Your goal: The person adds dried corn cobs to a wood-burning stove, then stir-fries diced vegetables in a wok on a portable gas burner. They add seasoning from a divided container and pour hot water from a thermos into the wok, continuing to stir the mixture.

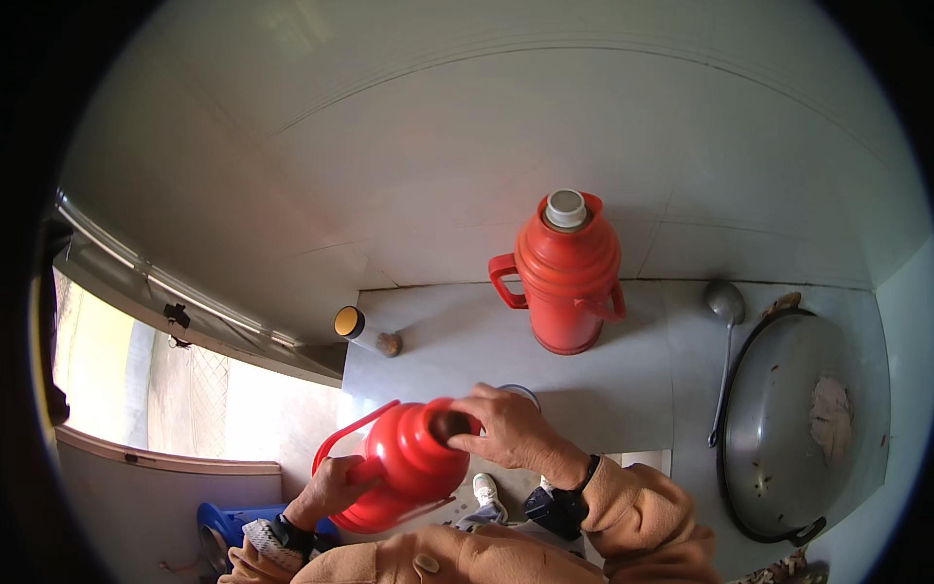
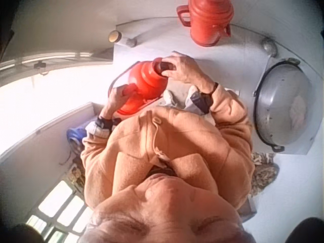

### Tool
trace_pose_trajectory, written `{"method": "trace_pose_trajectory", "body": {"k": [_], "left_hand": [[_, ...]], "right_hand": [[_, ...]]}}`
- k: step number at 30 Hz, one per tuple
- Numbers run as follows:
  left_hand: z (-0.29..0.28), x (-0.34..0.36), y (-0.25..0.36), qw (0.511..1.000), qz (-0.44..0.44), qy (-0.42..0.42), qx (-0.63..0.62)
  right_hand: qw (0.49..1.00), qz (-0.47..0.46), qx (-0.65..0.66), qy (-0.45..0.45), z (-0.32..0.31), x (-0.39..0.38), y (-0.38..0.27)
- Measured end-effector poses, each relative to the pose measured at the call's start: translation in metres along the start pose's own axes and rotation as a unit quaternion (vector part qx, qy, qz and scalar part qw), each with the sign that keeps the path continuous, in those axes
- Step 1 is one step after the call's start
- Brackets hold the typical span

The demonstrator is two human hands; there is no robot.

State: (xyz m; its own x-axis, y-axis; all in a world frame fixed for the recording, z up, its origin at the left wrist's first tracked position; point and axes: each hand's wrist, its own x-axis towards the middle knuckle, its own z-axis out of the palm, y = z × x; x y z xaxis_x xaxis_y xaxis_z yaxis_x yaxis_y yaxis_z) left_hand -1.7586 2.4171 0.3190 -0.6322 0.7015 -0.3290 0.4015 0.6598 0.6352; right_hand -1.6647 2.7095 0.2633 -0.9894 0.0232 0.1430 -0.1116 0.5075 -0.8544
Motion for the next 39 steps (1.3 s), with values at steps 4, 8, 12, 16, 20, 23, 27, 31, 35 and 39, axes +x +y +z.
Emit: {"method": "trace_pose_trajectory", "body": {"k": [4,8,12,16,20,23,27,31,35,39], "left_hand": [[-0.007,-0.007,-0.006,1.0,-0.028,0.01,-0.004],[-0.014,-0.005,-0.011,0.993,-0.026,0.061,-0.094],[-0.026,0.004,-0.01,0.961,-0.01,0.115,-0.251],[-0.041,0.027,-0.005,0.946,-0.007,0.15,-0.287],[-0.036,0.068,-0.003,0.911,0.04,0.175,-0.372],[-0.021,0.102,-0.007,0.881,0.058,0.188,-0.429],[-0.002,0.145,-0.016,0.882,0.04,0.221,-0.415],[0.021,0.177,-0.024,0.872,0.082,0.264,-0.404],[0.046,0.196,-0.019,0.835,0.07,0.3,-0.456],[0.066,0.208,-0.015,0.815,0.075,0.353,-0.453]], "right_hand": [[0.997,-0.009,-0.061,-0.037,-0.006,0.018,-0.03],[0.997,-0.012,0.023,0.074,-0.022,0.017,-0.036],[0.954,0.053,0.105,0.276,-0.027,-0.019,0.022],[0.944,0.274,0.011,0.185,0.016,-0.078,0.116],[0.941,0.328,-0.026,0.074,0.075,-0.123,0.171],[0.94,0.337,0.019,0.045,0.096,-0.133,0.186],[0.927,0.358,0.106,-0.025,0.102,-0.137,0.205],[0.891,0.355,0.281,-0.007,0.11,-0.146,0.239],[0.926,0.292,0.233,-0.046,0.113,-0.146,0.258],[0.941,0.274,0.185,-0.066,0.106,-0.14,0.254]]}}
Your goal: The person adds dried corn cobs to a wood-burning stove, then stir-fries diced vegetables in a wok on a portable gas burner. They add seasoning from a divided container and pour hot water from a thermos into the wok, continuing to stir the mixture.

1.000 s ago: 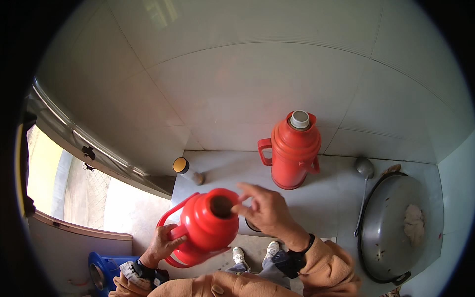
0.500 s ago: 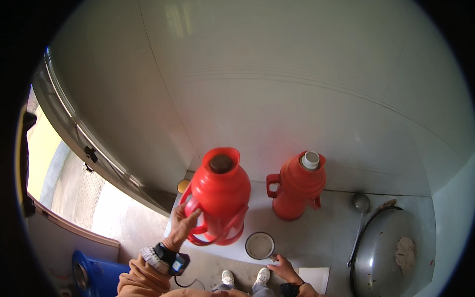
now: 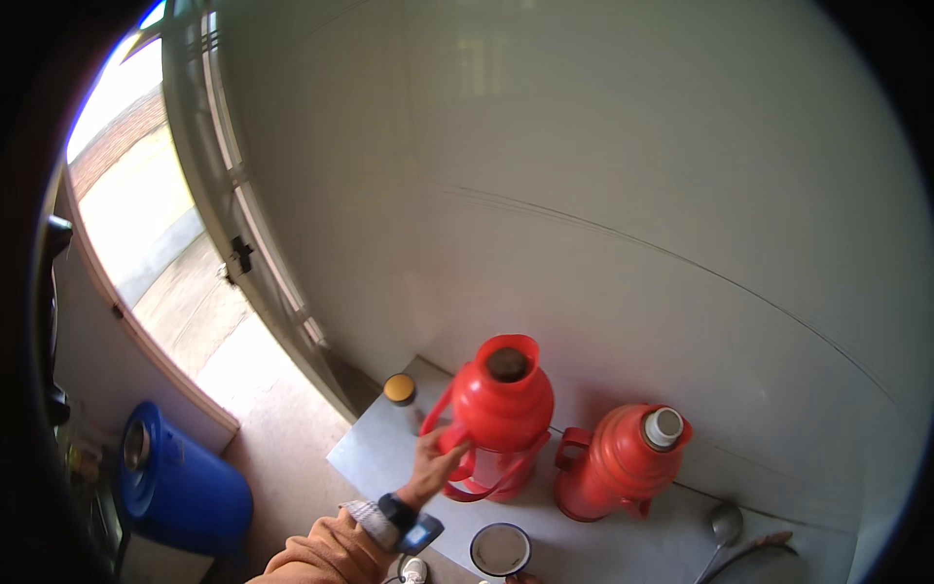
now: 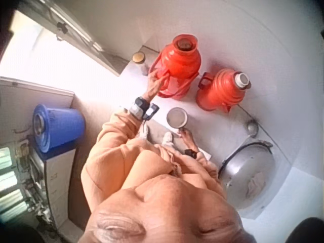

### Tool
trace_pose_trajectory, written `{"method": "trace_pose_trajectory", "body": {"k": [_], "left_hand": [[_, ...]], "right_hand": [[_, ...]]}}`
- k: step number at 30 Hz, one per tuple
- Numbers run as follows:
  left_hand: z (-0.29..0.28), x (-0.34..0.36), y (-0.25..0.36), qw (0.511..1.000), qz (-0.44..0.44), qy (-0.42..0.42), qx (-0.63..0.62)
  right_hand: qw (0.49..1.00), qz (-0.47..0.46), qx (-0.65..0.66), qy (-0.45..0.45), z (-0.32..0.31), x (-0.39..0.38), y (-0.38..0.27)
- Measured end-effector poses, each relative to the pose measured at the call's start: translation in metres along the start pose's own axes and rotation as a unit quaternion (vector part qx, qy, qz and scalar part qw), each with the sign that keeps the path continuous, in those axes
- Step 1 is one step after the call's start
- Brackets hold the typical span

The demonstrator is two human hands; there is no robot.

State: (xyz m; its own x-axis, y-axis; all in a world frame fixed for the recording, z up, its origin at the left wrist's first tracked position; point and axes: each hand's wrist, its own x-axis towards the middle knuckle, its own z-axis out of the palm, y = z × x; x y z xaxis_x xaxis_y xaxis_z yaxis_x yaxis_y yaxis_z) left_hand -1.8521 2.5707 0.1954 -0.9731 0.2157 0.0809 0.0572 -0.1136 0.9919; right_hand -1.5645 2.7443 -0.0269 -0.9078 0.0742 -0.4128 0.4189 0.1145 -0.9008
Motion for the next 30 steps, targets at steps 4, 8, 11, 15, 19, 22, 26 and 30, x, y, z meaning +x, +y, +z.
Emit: {"method": "trace_pose_trajectory", "body": {"k": [4,8,11,15,19,22,26,30], "left_hand": [[0.008,-0.007,-0.023,1.0,-0.004,-0.012,0.001],[0.008,-0.01,-0.035,0.996,0.056,-0.029,0.056],[-0.016,-0.025,-0.015,0.977,0.097,-0.042,0.183],[-0.108,-0.108,0.038,0.952,0.118,-0.025,0.281],[-0.253,-0.284,0.082,0.963,-0.029,0.032,0.266],[-0.339,-0.462,0.101,0.939,-0.082,0.189,0.277],[-0.39,-0.71,0.113,0.847,-0.174,0.433,0.253],[-0.398,-0.898,0.118,0.76,-0.191,0.599,0.165]], "right_hand": [[0.999,0.006,-0.011,-0.046,-0.007,0.004,0.002],[0.986,0.111,0.124,-0.023,-0.012,0.017,0.018],[0.978,0.109,0.175,-0.011,-0.013,0.016,0.012],[0.987,-0.098,-0.118,-0.047,-0.014,-0.01,-0.032],[0.99,0.105,0.046,-0.078,0.016,-0.031,-0.076],[0.987,0.099,-0.015,-0.129,0.077,-0.037,-0.087],[0.974,0.055,-0.082,-0.202,0.212,-0.062,-0.095],[0.942,0.117,-0.075,-0.306,0.383,-0.115,-0.107]]}}
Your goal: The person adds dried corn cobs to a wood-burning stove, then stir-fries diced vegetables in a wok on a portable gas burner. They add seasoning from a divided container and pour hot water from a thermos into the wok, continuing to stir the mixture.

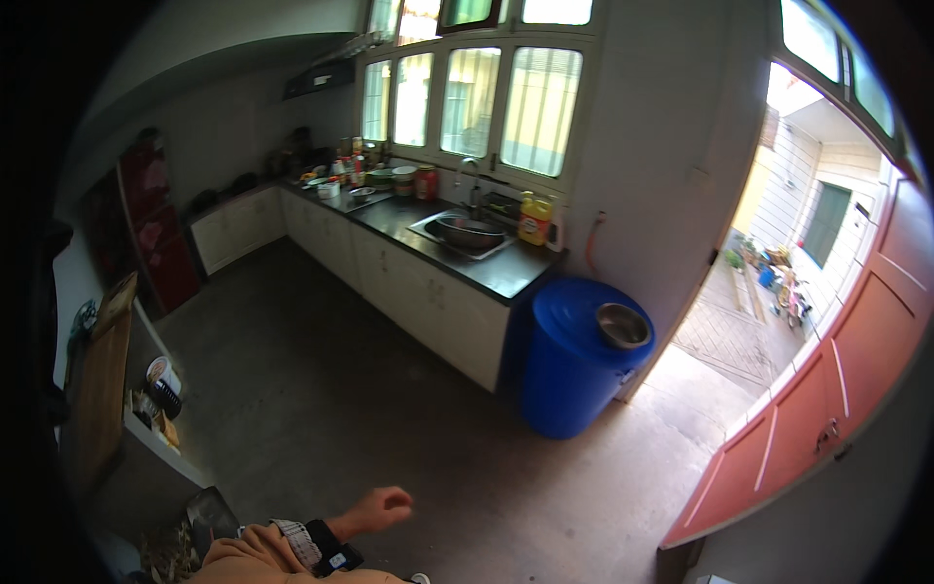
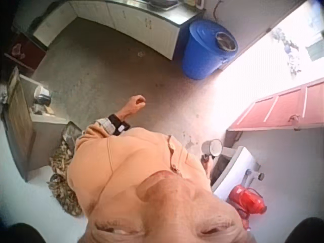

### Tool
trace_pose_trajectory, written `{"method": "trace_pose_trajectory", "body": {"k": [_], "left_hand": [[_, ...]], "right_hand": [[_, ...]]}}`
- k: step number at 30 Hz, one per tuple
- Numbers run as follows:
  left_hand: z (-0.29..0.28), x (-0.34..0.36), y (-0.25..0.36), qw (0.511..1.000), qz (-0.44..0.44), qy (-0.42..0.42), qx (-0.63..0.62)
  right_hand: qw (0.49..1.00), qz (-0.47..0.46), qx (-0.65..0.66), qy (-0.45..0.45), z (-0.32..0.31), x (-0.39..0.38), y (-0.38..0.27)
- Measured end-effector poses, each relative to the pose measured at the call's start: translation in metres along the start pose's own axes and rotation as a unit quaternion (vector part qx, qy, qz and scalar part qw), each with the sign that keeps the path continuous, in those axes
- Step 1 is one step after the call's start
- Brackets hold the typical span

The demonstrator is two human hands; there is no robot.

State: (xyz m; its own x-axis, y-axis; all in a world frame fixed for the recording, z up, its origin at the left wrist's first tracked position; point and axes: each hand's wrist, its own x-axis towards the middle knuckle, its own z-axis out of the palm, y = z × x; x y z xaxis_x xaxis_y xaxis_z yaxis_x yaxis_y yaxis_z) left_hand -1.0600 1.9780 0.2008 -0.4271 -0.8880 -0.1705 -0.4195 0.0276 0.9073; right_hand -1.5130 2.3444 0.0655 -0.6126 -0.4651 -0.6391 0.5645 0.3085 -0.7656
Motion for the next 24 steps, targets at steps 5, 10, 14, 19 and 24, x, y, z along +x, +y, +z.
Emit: {"method": "trace_pose_trajectory", "body": {"k": [5,10,14,19,24], "left_hand": [[-0.136,-0.018,-0.06,0.986,-0.065,0.139,-0.06],[-0.235,0.0,-0.116,0.962,-0.116,0.237,-0.063],[-0.319,0.04,-0.163,0.928,-0.165,0.323,-0.079],[-0.436,0.079,-0.19,0.882,-0.173,0.414,-0.143],[-0.528,0.096,-0.25,0.813,-0.191,0.518,-0.185]], "right_hand": [[0.982,0.076,-0.063,-0.162,0.231,0.068,-0.032],[0.933,0.041,-0.235,-0.27,0.469,0.121,-0.046],[0.864,-0.004,-0.314,-0.393,0.67,0.161,-0.043],[0.76,-0.008,-0.389,-0.52,0.93,0.182,-0.031],[0.722,0.009,-0.407,-0.559,1.177,0.14,-0.008]]}}
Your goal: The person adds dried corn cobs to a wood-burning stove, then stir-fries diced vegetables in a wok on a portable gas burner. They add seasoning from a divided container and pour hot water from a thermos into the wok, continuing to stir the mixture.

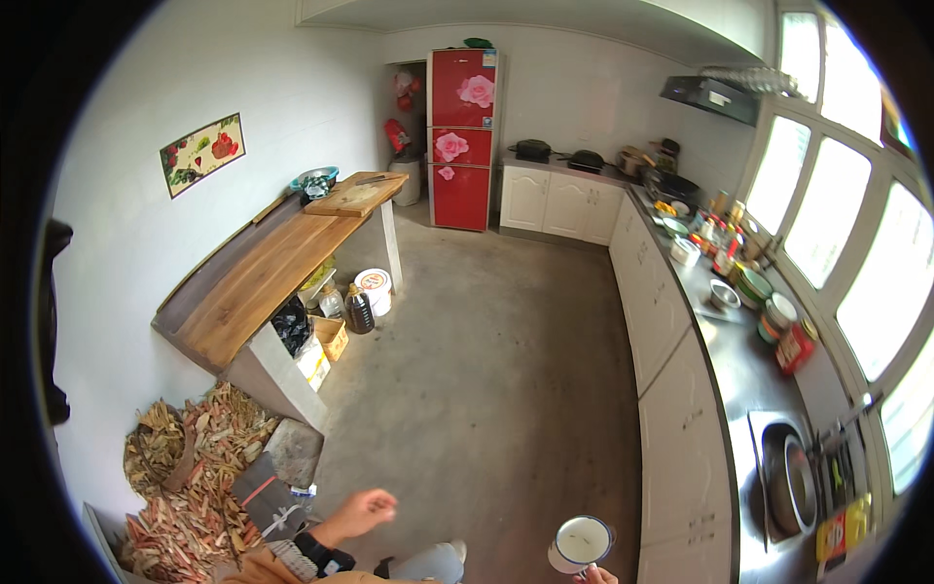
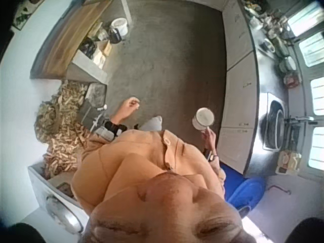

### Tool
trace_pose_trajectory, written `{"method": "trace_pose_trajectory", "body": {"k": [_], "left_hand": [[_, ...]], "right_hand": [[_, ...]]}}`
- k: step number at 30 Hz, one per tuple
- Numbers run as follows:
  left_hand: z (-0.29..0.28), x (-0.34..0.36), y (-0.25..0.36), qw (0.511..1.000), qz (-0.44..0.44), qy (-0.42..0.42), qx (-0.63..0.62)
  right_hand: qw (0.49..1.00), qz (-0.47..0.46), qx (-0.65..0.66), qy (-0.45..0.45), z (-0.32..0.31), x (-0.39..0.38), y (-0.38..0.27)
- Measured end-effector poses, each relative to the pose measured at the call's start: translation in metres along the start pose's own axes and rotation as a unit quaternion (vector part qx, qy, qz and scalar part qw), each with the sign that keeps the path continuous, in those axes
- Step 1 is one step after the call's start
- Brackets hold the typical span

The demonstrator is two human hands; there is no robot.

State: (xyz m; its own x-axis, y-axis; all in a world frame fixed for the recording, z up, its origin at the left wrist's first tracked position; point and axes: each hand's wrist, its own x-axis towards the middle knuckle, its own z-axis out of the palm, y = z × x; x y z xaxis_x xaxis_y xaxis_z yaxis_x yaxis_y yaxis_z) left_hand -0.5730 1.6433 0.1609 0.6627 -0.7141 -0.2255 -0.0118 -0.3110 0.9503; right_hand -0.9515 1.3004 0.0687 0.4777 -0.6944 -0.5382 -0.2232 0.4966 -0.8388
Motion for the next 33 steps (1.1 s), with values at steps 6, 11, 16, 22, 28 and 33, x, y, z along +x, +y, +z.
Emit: {"method": "trace_pose_trajectory", "body": {"k": [6,11,16,22,28,33], "left_hand": [[-0.059,0.209,0.019,0.993,0.011,0.12,-0.01],[-0.047,0.402,0.114,0.995,0.037,0.072,0.056],[-0.007,0.602,0.177,0.992,0.113,-0.03,0.048],[0.009,0.822,0.217,0.994,0.099,-0.01,0.046],[-0.024,1.003,0.256,0.994,0.078,0.077,-0.012],[-0.059,1.178,0.242,0.994,0.046,0.089,0.036]], "right_hand": [[0.997,-0.048,-0.043,-0.033,0.094,0.161,-0.17],[0.997,-0.041,-0.067,0.013,0.138,0.26,-0.297],[0.993,-0.11,-0.052,0.003,0.157,0.403,-0.397],[0.996,-0.074,0.042,-0.014,0.172,0.605,-0.536],[0.985,-0.154,0.001,-0.074,0.208,0.803,-0.711],[0.968,-0.249,-0.024,0.024,0.242,0.969,-0.837]]}}
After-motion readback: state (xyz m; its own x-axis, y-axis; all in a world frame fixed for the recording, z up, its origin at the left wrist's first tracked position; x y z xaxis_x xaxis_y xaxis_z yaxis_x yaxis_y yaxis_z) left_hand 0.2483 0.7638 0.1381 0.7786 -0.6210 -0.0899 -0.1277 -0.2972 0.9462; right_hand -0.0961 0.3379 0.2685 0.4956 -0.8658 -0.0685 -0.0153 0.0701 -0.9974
